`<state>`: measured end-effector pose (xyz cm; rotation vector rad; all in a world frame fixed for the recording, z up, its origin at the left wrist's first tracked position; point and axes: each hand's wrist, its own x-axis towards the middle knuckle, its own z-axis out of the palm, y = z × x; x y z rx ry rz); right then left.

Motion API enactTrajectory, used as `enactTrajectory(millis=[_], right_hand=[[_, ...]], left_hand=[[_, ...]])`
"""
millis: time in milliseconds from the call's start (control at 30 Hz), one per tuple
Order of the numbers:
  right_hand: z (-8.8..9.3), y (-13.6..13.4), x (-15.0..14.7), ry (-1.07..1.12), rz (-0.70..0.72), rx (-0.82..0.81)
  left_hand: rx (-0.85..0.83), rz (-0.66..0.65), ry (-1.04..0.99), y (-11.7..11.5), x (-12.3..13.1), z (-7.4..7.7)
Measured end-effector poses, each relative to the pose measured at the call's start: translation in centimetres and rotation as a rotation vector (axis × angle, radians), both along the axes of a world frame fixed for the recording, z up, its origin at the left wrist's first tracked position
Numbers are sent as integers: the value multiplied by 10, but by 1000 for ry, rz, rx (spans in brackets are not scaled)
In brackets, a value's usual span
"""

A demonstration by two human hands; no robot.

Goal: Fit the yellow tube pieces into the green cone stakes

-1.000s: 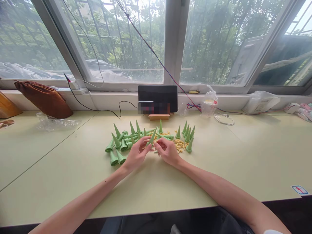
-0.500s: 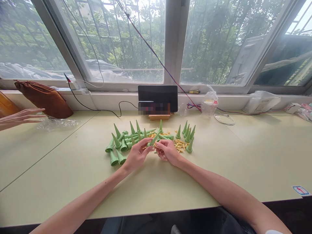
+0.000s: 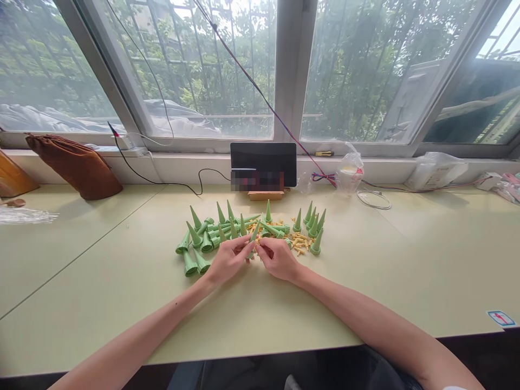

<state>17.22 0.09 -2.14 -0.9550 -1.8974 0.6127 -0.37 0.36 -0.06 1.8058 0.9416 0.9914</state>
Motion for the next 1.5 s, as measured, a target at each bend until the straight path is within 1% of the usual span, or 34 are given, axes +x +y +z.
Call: enactTrajectory(millis=[67, 167, 267, 400, 567, 633, 867, 1100, 1200, 1267, 1333, 1400, 1500], right_hand=[[-2, 1, 0, -31, -13, 35], [-2, 2, 0, -39, -18, 46], [1, 1, 1, -35, -3, 20], [5, 0, 1, -7, 9, -28], [3, 2, 2, 89, -106, -42], [3, 2, 2, 102, -124, -43], [5, 0, 5, 58, -19, -44], [5, 0, 5, 112, 33, -99], [5, -1, 4, 165, 38, -163], [6, -2, 3, 235, 49, -242], [7, -2, 1, 341, 95, -364], [8, -1, 0, 465, 181, -511], [9, 1, -1, 602, 258, -652]], left_hand=[[7, 22, 23, 0, 0, 1], [35, 63, 71, -1, 0, 4], [52, 86, 93, -2, 1, 8], [40, 74, 44, -3, 1, 8], [19, 58, -15, 0, 1, 5], [25, 50, -13, 1, 1, 4], [-5, 35, -51, 2, 0, 0], [-56, 2, -92, 2, 0, 2], [-58, 6, -106, 2, -1, 2], [-52, -4, -121, 3, -1, 2], [-47, -14, -150, 3, -1, 1], [-44, -14, -181, 2, 0, 1], [-44, -5, -211, 2, 2, 1]])
